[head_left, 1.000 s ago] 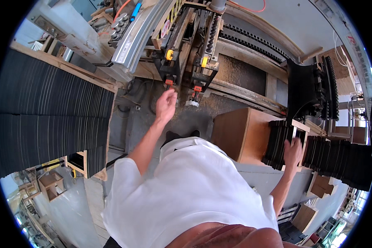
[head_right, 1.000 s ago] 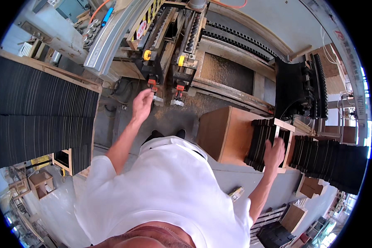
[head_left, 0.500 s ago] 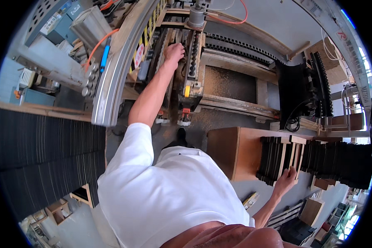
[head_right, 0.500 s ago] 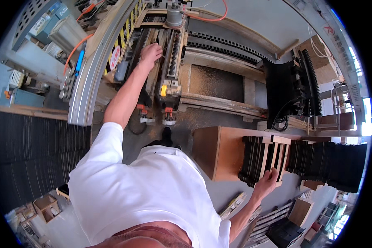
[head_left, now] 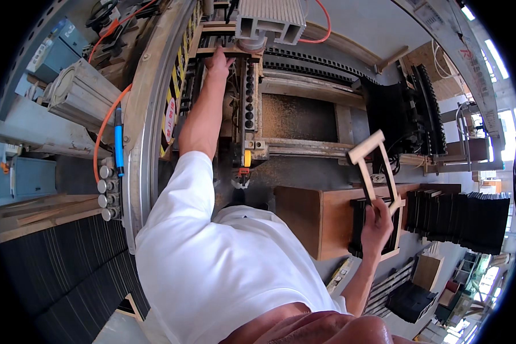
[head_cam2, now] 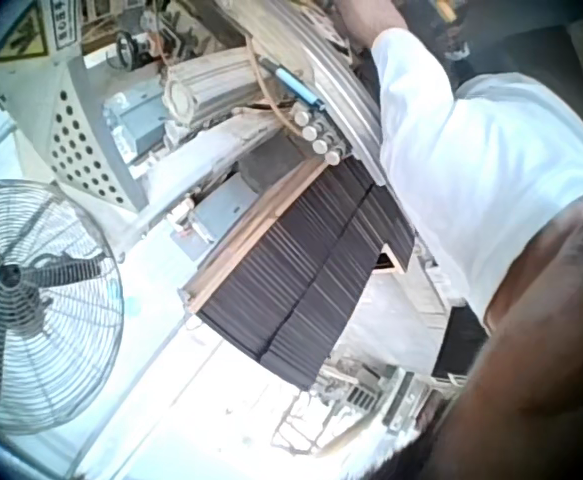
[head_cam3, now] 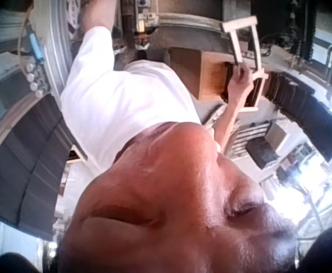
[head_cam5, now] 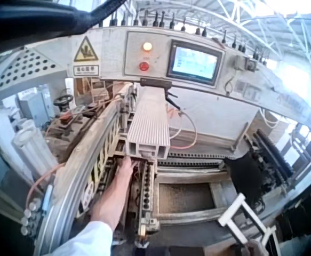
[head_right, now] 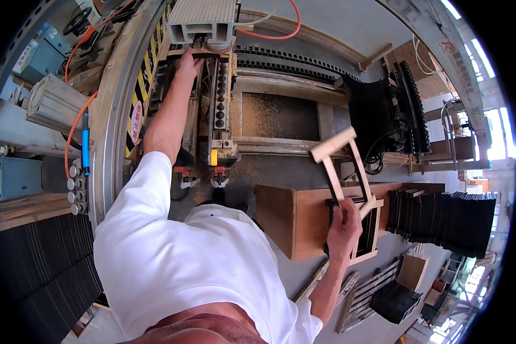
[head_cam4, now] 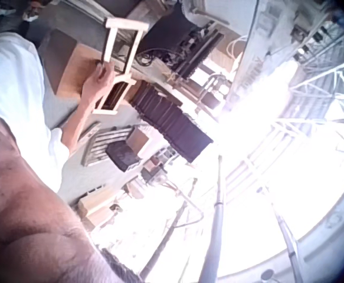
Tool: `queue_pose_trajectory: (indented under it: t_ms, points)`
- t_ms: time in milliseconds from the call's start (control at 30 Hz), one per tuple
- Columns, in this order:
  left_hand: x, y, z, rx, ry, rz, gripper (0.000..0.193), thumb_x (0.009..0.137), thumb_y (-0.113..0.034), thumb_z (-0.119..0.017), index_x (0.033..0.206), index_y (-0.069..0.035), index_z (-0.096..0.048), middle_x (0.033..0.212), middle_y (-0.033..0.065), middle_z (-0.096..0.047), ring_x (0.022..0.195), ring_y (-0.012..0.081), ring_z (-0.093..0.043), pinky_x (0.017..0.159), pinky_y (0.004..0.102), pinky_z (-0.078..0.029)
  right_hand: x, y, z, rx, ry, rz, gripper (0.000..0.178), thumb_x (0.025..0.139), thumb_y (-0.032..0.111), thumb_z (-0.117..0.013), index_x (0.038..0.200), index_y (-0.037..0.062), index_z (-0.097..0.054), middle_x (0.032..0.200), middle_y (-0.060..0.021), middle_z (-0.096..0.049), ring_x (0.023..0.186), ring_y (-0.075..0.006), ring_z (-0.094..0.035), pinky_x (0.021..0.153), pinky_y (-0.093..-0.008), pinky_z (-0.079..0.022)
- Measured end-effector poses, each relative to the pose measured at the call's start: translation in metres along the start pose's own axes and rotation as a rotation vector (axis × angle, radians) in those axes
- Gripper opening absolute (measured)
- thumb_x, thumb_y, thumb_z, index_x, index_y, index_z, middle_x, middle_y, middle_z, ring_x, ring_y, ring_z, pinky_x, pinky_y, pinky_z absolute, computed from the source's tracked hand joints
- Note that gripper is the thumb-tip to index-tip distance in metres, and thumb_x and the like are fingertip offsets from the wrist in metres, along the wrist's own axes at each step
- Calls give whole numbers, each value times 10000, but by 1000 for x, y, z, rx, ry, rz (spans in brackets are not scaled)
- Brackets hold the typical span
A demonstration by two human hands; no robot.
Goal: The person repeatedly picks up small wooden frames from a pile, places them onto a machine, and then moves them to a stack. This cycle is performed continuously for each frame.
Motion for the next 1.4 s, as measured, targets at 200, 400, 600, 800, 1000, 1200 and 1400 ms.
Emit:
queue_pose_trajectory:
  t_ms: [200,400,600,800,1000,1200,1400]
  points:
    - [-86,19,44,-24,-22,60,384,895,-196,-633,1187,-2,-477,1164,170,-527,1054,322,-553,796,452,-574,81,106,-106,29,200,367,191,763,-48,-643,934,29,-606,949,-117,-648,839,-297,-601,750,-368,-487]
    - [-176,36,81,-223,252,106,178,875,-98,-559,1021,-3,-521,1041,110,-590,989,238,-580,919,439,-471,118,203,-234,120,355,800,150,765,46,-646,909,81,-623,865,-71,-649,863,-298,-595,765,-391,-486]
    - [-221,18,70,-279,440,89,217,835,-30,-532,1047,-32,-576,1043,93,-618,985,235,-588,943,426,-453,113,245,-329,178,453,1062,164,730,101,-690,869,86,-604,870,-79,-639,864,-301,-587,786,-410,-459]
    - [-213,23,83,-319,276,17,194,955,-135,-510,1123,-39,-520,1093,104,-589,1068,254,-557,983,431,-426,121,245,-364,178,528,1075,208,705,105,-710,853,83,-567,829,-89,-631,845,-301,-597,763,-413,-454]
    - [-263,23,123,-171,93,-49,321,969,-157,-501,1261,-35,-445,1247,143,-531,1164,270,-522,1015,442,-413,148,258,-386,246,459,1119,198,723,70,-670,896,75,-573,815,-138,-635,841,-326,-603,771,-428,-452]
    - [-368,20,181,-163,32,-95,344,976,-157,-489,1292,-29,-446,1249,137,-550,1173,280,-540,994,424,-448,151,273,-423,180,471,1150,193,735,92,-651,914,80,-578,865,-124,-646,852,-331,-599,797,-436,-441]
    - [-439,20,219,-156,-10,-86,340,969,-155,-504,1283,-32,-464,1204,113,-577,1152,265,-558,967,397,-472,155,280,-432,-35,361,1212,241,686,73,-646,918,81,-580,866,-108,-669,874,-291,-599,775,-398,-425]
Point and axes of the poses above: each hand's wrist, its own x-axis towards the middle knuckle, its own z-axis out of the back of the hand, y = z × x, the point moved 10 cm from there along x, towards the middle knuckle
